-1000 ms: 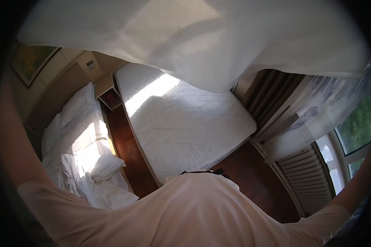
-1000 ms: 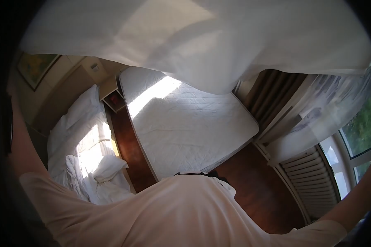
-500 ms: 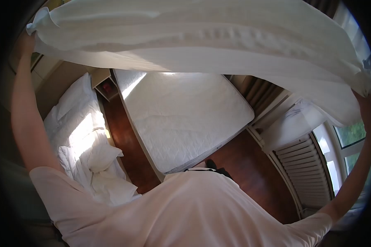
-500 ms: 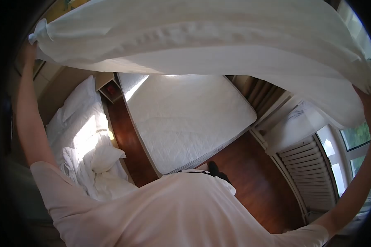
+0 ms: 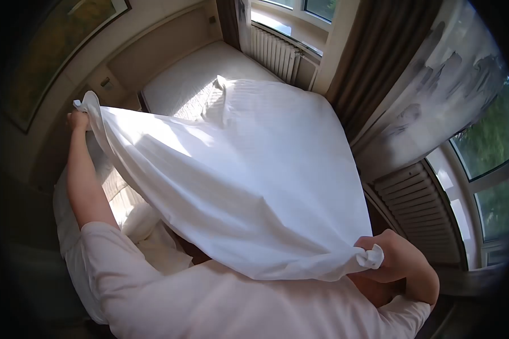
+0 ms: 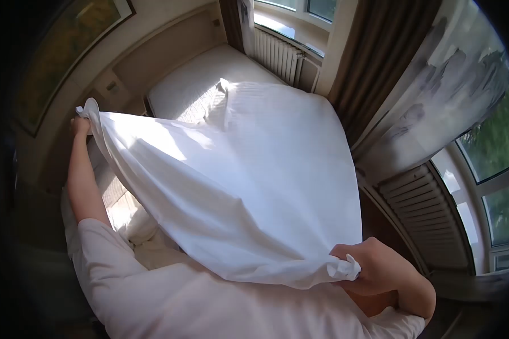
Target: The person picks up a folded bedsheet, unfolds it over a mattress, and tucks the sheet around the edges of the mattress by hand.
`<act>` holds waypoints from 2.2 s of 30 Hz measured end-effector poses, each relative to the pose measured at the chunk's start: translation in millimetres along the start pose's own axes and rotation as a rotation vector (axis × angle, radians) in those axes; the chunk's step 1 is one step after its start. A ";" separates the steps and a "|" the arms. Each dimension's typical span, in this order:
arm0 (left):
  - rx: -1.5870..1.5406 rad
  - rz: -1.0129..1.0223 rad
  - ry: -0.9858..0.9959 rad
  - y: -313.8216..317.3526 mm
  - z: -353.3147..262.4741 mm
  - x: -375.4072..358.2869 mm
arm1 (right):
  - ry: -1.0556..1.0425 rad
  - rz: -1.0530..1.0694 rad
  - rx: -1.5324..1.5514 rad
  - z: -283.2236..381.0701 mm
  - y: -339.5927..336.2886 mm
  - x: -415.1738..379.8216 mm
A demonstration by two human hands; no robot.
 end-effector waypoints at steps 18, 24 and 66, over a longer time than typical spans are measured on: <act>-1.279 0.908 1.004 -255.1 -192.6 -601.3 | -0.425 0.209 0.148 11.3 93.2 203.0; -1.311 0.547 0.831 -231.4 -161.9 -586.6 | -0.529 0.021 -0.149 -36.5 60.1 223.9; -1.612 0.024 -0.279 -194.4 18.2 -443.0 | -0.331 -0.460 -0.084 -314.0 -224.5 329.1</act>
Point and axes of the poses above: each hand's wrist, its own x-axis towards the middle knuckle, its own y-axis out of the palm, z = x × y, the point moved 9 cm from there along x, towards the middle knuckle, and after that the axes turned 13 degrees about x, right-handed, at the moved point
